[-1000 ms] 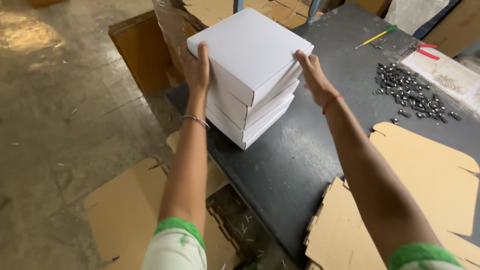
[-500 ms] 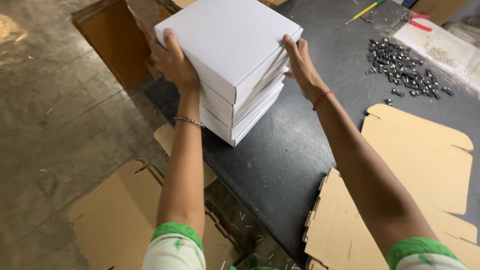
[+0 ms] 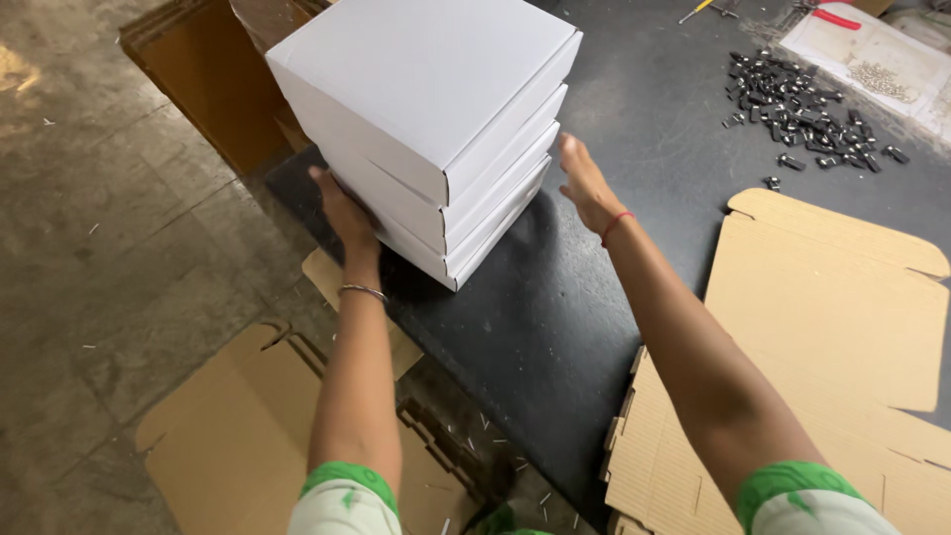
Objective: The person assembles flat cardboard boxes, inserts a plastic-wrapped circular LED module into each, closes the boxes, and stacks them on the table. The process is repeated multiple times with consistent hand motions.
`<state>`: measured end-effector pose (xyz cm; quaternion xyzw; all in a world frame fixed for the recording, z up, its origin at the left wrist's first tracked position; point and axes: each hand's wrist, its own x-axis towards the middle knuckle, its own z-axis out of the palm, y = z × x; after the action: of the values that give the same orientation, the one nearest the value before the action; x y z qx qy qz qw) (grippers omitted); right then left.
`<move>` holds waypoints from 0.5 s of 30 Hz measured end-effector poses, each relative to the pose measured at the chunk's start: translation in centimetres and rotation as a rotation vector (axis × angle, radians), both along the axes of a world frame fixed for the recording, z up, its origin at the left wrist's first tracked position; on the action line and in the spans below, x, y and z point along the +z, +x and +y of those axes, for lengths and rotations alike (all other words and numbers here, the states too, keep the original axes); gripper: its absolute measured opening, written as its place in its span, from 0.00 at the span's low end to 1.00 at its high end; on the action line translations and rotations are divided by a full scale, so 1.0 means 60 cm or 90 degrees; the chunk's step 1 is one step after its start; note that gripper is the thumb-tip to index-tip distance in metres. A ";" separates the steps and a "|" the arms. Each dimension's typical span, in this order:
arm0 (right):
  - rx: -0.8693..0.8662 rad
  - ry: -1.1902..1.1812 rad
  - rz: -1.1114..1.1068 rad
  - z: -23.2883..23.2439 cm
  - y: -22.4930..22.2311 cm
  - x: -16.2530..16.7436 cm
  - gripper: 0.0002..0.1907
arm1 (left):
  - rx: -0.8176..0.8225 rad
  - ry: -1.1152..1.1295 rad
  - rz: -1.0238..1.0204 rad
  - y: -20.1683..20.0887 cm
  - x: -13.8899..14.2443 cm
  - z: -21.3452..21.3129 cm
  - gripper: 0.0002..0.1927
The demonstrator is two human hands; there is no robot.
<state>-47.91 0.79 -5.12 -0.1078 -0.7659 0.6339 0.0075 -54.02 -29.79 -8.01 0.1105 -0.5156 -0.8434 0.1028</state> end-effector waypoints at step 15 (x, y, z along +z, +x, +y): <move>-0.012 -0.074 0.009 -0.014 -0.026 -0.082 0.36 | 0.215 -0.050 0.151 -0.005 -0.041 0.044 0.26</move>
<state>-49.48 -0.04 -10.03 -0.1109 -0.7264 0.6782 0.0127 -54.29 -27.14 -10.46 0.0912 -0.5063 -0.8007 0.3070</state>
